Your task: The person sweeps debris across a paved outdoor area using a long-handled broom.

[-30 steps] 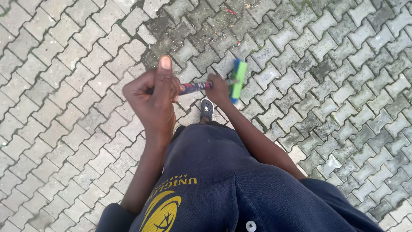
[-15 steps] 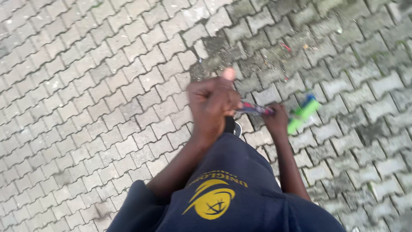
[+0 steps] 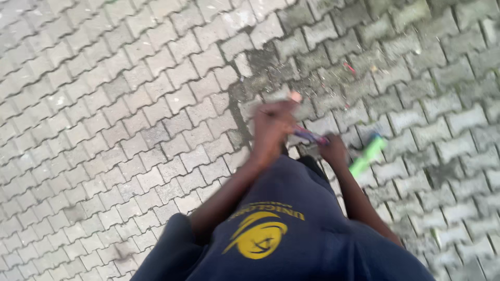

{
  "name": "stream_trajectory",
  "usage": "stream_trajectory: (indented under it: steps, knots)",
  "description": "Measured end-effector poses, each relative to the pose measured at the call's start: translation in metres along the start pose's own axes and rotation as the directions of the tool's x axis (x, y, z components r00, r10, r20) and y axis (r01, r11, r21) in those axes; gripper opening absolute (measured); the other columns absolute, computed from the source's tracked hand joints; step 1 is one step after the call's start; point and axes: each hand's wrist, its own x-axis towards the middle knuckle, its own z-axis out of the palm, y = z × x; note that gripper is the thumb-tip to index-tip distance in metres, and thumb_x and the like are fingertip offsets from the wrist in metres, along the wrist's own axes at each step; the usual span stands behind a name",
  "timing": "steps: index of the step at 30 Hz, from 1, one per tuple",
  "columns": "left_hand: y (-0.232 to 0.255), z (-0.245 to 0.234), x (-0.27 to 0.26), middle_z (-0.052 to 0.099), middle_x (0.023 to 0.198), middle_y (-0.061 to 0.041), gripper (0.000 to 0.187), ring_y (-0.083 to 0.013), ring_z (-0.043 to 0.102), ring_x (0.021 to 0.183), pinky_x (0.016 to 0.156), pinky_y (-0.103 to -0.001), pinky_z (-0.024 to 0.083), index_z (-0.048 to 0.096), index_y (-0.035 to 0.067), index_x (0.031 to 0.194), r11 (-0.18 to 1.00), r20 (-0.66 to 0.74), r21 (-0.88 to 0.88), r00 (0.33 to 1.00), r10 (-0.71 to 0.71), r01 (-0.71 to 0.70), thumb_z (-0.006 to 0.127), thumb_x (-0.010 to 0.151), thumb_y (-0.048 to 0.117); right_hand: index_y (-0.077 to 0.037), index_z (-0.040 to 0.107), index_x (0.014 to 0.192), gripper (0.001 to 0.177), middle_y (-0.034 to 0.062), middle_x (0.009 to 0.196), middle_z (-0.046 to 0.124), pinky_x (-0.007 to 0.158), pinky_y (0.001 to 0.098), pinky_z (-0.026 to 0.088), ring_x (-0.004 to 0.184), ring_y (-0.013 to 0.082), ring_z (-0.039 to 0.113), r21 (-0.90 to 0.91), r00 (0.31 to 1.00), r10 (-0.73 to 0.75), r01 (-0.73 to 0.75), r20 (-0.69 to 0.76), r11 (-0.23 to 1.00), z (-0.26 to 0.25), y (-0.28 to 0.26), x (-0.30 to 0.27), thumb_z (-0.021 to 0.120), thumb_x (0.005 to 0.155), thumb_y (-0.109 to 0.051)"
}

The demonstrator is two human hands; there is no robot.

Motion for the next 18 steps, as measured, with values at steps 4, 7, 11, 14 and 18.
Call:
stream_trajectory:
  steps: [4, 7, 11, 14, 18]
  knots:
    - [0.090, -0.019, 0.010, 0.062, 0.060, -0.007, 0.027, -0.0123, 0.056, 0.048, 0.064, -0.030, 0.048, 0.065, 0.001, 0.067, 0.749, 0.254, 0.228, 0.781, 0.571, -0.622, 0.063, 0.094, 0.001, -0.003, 0.066, 0.099, 0.035, 0.0200, 0.095, 0.066, 0.080, 0.0513, 0.052, 0.092, 0.0422, 0.064, 0.164, 0.950, -0.239, 0.273, -0.201, 0.948, 0.028, -0.089, 0.082, 0.085, 0.074, -0.018]
    - [0.141, 0.008, -0.005, 0.051, 0.055, -0.006, 0.046, -0.0105, 0.046, 0.039, 0.041, -0.025, 0.038, 0.058, -0.001, 0.065, 0.734, 0.237, 0.175, 0.752, 0.615, -0.656, 0.063, 0.111, 0.005, -0.006, 0.060, 0.088, 0.022, 0.0165, 0.084, 0.062, 0.072, 0.0508, 0.047, 0.086, 0.0400, 0.061, 0.222, 0.969, -0.223, 0.242, -0.104, 0.945, 0.022, -0.153, 0.128, 0.075, 0.073, -0.009]
    - [0.170, 0.057, -0.049, 0.048, 0.054, -0.008, 0.057, -0.0123, 0.042, 0.045, 0.047, -0.025, 0.031, 0.047, -0.003, 0.063, 0.643, 0.231, 0.366, 0.735, 0.638, -0.673, 0.061, 0.117, 0.011, -0.007, 0.057, 0.089, 0.021, 0.0120, 0.089, 0.058, 0.075, 0.0445, 0.047, 0.084, 0.0333, 0.059, 0.403, 0.935, -0.311, 0.354, -0.170, 0.844, -0.033, -0.224, 0.157, 0.076, 0.081, -0.007]
    - [0.174, 0.083, -0.066, 0.046, 0.053, -0.008, 0.055, -0.0128, 0.041, 0.042, 0.045, -0.026, 0.032, 0.047, -0.002, 0.064, 0.586, 0.243, 0.408, 0.702, 0.669, -0.700, 0.059, 0.115, 0.012, -0.006, 0.056, 0.091, 0.027, 0.0102, 0.089, 0.054, 0.073, 0.0417, 0.045, 0.081, 0.0308, 0.055, 0.495, 0.934, -0.349, 0.342, -0.082, 0.799, -0.078, -0.246, 0.158, 0.082, 0.087, -0.011]
    - [0.175, 0.085, -0.071, 0.043, 0.052, -0.007, 0.053, -0.0133, 0.039, 0.039, 0.042, -0.028, 0.034, 0.045, -0.001, 0.064, 0.579, 0.174, 0.257, 0.627, 0.759, -0.773, 0.057, 0.114, 0.013, -0.007, 0.055, 0.097, 0.028, 0.0083, 0.095, 0.054, 0.074, 0.0390, 0.048, 0.085, 0.0279, 0.058, 0.528, 0.919, -0.394, 0.343, -0.016, 0.777, -0.117, -0.247, 0.142, 0.079, 0.082, -0.008]
